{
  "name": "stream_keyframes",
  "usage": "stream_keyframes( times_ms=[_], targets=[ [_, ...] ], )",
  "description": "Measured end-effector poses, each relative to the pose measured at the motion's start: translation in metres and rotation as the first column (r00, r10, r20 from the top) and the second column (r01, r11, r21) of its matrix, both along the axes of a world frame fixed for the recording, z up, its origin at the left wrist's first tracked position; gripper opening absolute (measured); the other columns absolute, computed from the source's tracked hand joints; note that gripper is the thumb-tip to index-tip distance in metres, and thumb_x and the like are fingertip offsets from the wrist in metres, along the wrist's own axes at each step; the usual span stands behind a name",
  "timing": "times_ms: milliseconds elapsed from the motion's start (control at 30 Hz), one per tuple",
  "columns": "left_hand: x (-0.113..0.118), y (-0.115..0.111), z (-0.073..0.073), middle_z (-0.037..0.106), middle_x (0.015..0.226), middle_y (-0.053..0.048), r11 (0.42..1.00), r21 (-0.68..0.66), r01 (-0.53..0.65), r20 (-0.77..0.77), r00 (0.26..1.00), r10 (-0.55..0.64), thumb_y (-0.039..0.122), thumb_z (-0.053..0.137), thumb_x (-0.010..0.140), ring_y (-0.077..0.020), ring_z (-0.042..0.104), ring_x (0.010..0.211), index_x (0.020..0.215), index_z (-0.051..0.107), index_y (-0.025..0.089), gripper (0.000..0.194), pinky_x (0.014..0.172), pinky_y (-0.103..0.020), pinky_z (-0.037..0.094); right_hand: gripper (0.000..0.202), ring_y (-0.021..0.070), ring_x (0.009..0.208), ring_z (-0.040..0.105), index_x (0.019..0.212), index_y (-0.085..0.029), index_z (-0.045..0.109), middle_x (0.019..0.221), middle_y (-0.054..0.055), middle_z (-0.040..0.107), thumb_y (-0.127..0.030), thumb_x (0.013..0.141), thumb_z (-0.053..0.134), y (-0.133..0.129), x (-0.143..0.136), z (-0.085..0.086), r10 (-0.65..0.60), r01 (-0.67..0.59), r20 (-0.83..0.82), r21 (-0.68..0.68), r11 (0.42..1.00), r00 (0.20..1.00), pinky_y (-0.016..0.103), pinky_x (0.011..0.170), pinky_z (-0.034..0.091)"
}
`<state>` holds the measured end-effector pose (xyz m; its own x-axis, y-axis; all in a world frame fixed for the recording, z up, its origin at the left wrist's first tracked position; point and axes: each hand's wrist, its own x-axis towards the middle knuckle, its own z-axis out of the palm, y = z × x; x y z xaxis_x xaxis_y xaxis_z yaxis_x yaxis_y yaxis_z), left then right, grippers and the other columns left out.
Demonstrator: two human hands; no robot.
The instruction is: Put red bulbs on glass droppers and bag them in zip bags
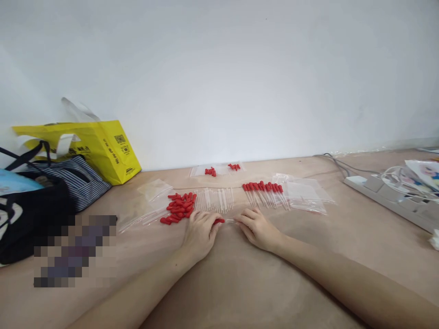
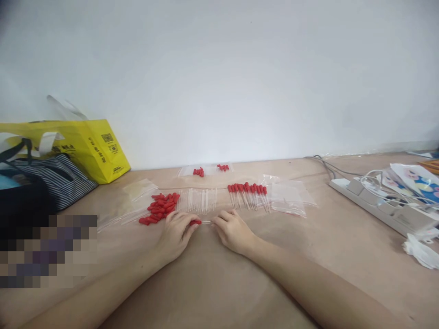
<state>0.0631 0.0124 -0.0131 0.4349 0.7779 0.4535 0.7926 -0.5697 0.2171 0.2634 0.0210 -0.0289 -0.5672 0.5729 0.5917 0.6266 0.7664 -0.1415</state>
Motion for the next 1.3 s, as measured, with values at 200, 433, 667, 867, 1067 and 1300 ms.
stream_keyframes(
  times_ms=[200,433,667,867,1067,1300],
  targets=[
    [-0.0001,0.0017,-0.0022,0.063,0.086,0.001,1.000,-0.015,0.012,0.011,1.000,-0.012,0.023,0.041,0.084,-0.0174,0.054,0.084,0.086,0.052,0.022,0.011,0.091,-0.043,0.023,0.021,0.0140,0.069,0.050,0.092,-0.015,0.057,0.075,0.006,0.056,-0.017,0.086,0.038,-0.0008,-0.0042,0.0011,-0.003,0.004,-0.020,0.027,1.000,1.000,0.027,0.066,0.038],
    [0.0003,0.0026,0.0005,0.063,0.080,0.000,0.998,-0.037,0.041,0.057,0.998,-0.039,0.024,0.040,0.085,-0.0161,0.055,0.080,0.087,0.056,0.022,0.017,0.084,-0.038,0.029,0.021,0.0129,0.068,0.049,0.092,-0.015,0.059,0.072,0.004,0.058,-0.015,0.085,0.039,-0.0008,-0.0074,-0.0022,0.050,-0.046,-0.057,0.067,0.997,0.997,0.028,0.068,0.033],
    [0.0002,0.0016,0.0008,0.063,0.075,0.001,0.994,0.012,0.104,0.095,0.990,-0.105,0.025,0.042,0.084,-0.0151,0.054,0.077,0.082,0.058,0.022,0.016,0.085,-0.037,0.027,0.027,0.0108,0.062,0.046,0.097,-0.016,0.059,0.070,0.002,0.057,-0.008,0.081,0.038,0.0009,-0.0059,-0.0026,0.085,-0.081,-0.027,0.130,0.988,0.996,0.029,0.068,0.028],
    [0.0021,-0.0020,0.0028,0.064,0.073,0.001,0.992,0.051,0.117,0.051,0.991,-0.120,0.025,0.042,0.084,-0.0153,0.055,0.077,0.080,0.058,0.022,0.016,0.090,-0.041,0.022,0.026,0.0096,0.054,0.040,0.085,-0.014,0.060,0.063,0.000,0.051,-0.006,0.077,0.037,0.0027,-0.0053,0.0008,0.081,-0.096,0.067,0.260,0.961,0.994,0.030,0.069,0.025],
    [0.0053,-0.0044,0.0025,0.063,0.071,0.002,0.989,0.098,0.109,0.042,0.993,-0.113,0.025,0.041,0.084,-0.0145,0.056,0.074,0.078,0.058,0.021,0.018,0.091,-0.041,0.022,0.027,0.0104,0.056,0.037,0.078,-0.014,0.059,0.065,0.002,0.048,-0.003,0.074,0.034,0.0024,-0.0073,-0.0003,0.099,-0.119,0.090,0.251,0.961,0.991,0.029,0.068,0.027],
    [0.0047,-0.0066,0.0042,0.065,0.073,0.003,0.985,0.114,0.130,0.000,0.991,-0.131,0.024,0.043,0.084,-0.0134,0.056,0.073,0.077,0.058,0.022,0.017,0.096,-0.045,0.016,0.027,0.0109,0.057,0.037,0.083,-0.013,0.059,0.068,0.003,0.050,-0.004,0.079,0.033,0.0030,-0.0095,-0.0022,0.128,-0.145,0.091,0.229,0.963,0.988,0.028,0.068,0.029]
  ],
)
